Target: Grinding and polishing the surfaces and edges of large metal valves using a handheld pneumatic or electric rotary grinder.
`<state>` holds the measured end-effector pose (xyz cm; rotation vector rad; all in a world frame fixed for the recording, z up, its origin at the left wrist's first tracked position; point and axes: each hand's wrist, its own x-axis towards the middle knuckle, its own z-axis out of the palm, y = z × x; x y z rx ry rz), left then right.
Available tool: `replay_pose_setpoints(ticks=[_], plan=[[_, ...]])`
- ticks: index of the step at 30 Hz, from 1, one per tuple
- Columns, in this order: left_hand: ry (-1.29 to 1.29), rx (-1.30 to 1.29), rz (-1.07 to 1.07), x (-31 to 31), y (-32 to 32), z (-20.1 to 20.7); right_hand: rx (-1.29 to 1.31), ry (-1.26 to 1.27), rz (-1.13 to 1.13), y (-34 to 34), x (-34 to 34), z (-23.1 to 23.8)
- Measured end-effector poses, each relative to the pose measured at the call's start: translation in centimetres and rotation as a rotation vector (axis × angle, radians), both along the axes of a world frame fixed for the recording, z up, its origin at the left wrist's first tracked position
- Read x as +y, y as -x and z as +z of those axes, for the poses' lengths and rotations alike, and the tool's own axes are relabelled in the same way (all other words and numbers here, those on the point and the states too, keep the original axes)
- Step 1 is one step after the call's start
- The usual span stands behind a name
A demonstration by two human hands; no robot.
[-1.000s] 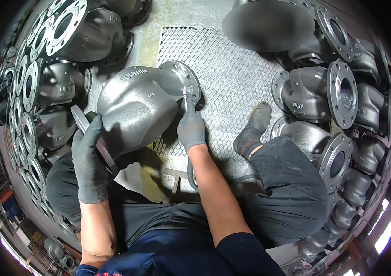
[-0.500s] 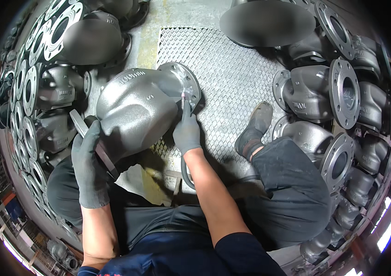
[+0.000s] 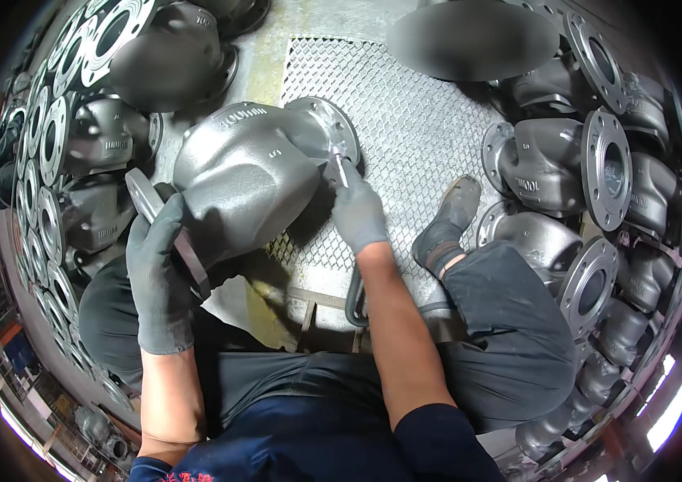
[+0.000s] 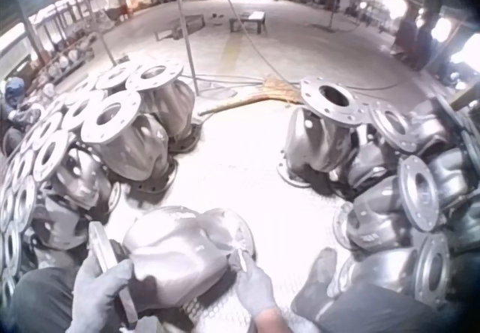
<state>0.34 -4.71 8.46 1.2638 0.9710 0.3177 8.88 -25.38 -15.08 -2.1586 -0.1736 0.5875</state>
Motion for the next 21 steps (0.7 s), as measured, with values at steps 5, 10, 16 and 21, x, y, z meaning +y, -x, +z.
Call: replay_pose_setpoints(ticks=[5, 10, 16, 21], plan=[[0.043, -0.058, -0.020, -0.2, -0.6, -0.2, 0.260, -0.118, -0.115, -0.5, -4.4, 0.4], [0.109, -0.085, -0.008, -0.2, -0.8, 0.0, 0.285, 0.002, 0.073, -0.5, -5.9, 0.4], [0.058, -0.050, -0.018, -0.2, -0.7, -0.3, 0.246, 0.074, 0.137, -1.4, -5.7, 1.7], [0.030, -0.043, 0.013, -0.6, -1.0, -0.4, 0.461, -0.045, -0.021, -1.8, -6.6, 0.8]])
